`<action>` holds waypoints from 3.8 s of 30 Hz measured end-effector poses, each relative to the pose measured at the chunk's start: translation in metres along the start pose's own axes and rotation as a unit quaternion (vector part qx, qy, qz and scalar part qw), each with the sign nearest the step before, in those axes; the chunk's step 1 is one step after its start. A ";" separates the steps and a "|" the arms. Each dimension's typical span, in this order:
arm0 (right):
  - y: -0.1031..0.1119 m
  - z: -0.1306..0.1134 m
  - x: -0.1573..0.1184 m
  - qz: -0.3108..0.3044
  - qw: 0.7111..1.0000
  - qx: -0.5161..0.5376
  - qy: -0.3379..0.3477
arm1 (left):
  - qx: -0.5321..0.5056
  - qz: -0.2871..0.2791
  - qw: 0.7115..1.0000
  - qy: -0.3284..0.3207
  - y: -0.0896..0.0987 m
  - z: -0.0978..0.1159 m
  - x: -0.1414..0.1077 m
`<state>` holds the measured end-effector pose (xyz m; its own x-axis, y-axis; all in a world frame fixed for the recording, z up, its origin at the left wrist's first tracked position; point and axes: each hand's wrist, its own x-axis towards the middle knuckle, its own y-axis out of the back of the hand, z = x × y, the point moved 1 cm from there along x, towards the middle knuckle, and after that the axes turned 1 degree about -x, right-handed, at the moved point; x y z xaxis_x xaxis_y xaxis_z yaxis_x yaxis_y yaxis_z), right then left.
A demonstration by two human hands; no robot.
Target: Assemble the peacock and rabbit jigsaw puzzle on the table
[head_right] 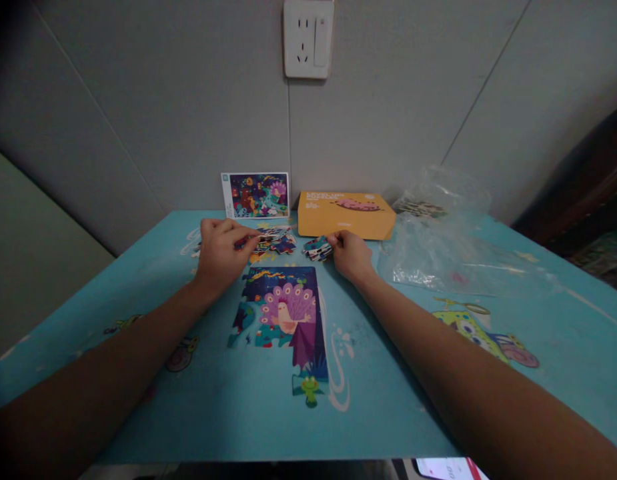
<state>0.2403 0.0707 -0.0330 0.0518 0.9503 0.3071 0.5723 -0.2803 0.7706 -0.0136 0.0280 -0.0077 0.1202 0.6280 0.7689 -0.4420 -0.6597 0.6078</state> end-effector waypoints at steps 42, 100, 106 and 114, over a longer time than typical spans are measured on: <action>0.020 -0.036 -0.027 0.009 0.974 0.161 0.156 | -0.044 -0.038 0.993 0.104 0.002 -0.002 0.002; 0.012 -0.021 -0.015 -0.059 0.997 -0.035 0.016 | 0.063 -0.171 0.937 0.297 0.004 -0.005 0.002; 0.009 -0.015 -0.013 -0.021 1.000 -0.007 0.009 | 0.023 -0.151 0.965 0.215 0.000 0.000 0.000; 0.009 -0.015 -0.014 0.024 0.999 0.013 0.040 | -0.042 -0.282 0.959 -0.013 -0.007 0.005 -0.007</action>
<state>0.2329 0.0525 -0.0221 0.0148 0.9217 0.3875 0.5915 -0.3206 0.7399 -0.0065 0.0262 -0.0168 0.3815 0.8641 0.3283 -0.3698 -0.1829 0.9109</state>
